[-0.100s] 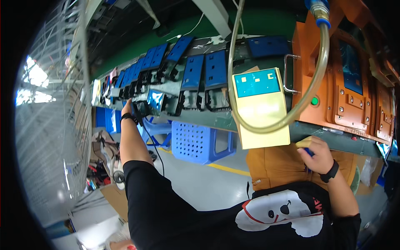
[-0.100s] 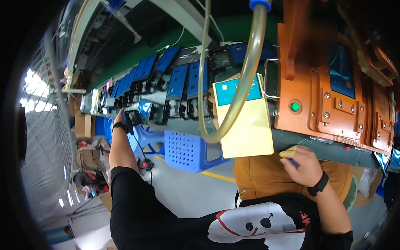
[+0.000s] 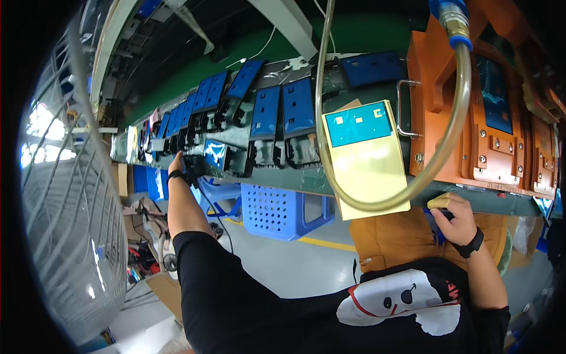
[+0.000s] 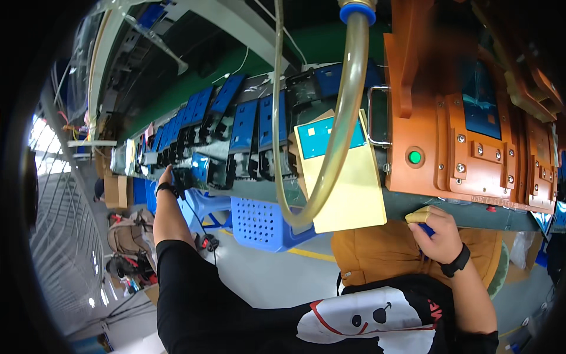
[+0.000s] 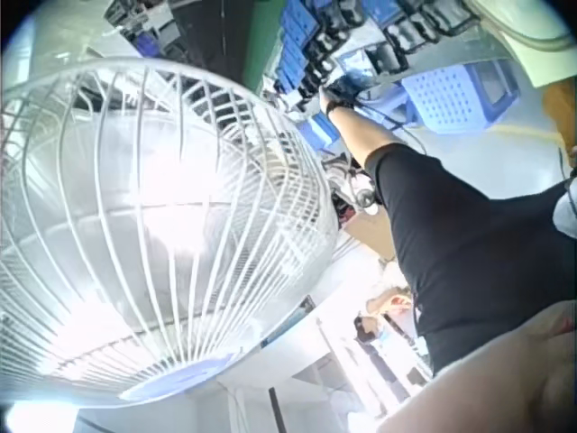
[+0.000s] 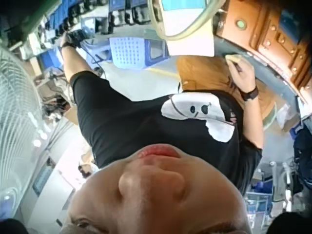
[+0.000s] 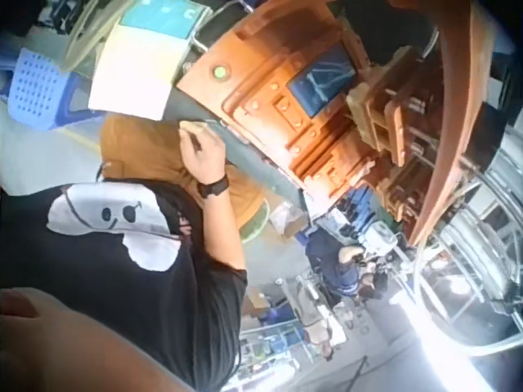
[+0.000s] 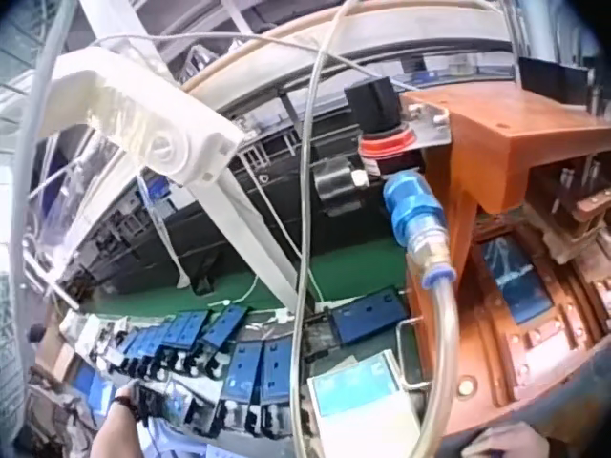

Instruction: Assembling electronic components using a specialized press machine and attaching black plastic parts.

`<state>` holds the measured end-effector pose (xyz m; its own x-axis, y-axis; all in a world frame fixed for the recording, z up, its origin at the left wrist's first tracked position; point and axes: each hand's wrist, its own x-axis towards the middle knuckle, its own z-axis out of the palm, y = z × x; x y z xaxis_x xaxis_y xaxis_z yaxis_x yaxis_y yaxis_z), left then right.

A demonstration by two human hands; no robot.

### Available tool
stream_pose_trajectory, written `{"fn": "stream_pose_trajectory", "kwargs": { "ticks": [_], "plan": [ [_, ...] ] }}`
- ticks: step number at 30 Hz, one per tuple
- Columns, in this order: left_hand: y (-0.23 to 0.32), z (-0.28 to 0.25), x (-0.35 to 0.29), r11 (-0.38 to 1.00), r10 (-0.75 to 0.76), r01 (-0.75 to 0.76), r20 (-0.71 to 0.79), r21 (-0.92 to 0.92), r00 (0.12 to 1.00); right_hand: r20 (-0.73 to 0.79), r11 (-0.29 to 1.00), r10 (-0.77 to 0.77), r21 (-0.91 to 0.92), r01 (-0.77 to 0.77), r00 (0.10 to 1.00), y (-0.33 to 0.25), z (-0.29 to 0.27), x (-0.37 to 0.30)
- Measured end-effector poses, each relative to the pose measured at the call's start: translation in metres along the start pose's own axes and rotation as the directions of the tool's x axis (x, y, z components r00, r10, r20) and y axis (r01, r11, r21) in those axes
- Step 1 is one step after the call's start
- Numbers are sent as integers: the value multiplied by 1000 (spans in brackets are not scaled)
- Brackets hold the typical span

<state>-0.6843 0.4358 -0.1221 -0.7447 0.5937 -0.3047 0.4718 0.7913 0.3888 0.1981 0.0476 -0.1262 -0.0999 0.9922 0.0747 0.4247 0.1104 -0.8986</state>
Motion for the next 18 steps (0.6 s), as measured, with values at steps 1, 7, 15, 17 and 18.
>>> {"fn": "stream_pose_trajectory", "kwargs": {
  "ticks": [1, 7, 15, 17, 18],
  "plan": [
    [4, 3, 15, 998, 24, -24, 14, 60, 1000, -33, 999, -30, -20, 29, 999, 0, 1, -1],
    [0, 15, 33, 999, 14, -15, 19, 48, 1000, -34, 987, -120, -113, 116, 992, -1, 14, -3],
    [12, 45, -26, 997, 10, -25, -205, -72, 979, -45, 979, -178, -105, 173, 983, 5, 6, 3],
    [-15, 80, -73, 962, -31, -43, -266, -270, 963, 0, 976, -176, -129, 175, 984, 0, 2, 6],
    [-39, 76, -94, 948, -33, -52, -259, -315, 965, -2, 972, -193, -139, 191, 981, 0, 0, 10]
  ]
}}
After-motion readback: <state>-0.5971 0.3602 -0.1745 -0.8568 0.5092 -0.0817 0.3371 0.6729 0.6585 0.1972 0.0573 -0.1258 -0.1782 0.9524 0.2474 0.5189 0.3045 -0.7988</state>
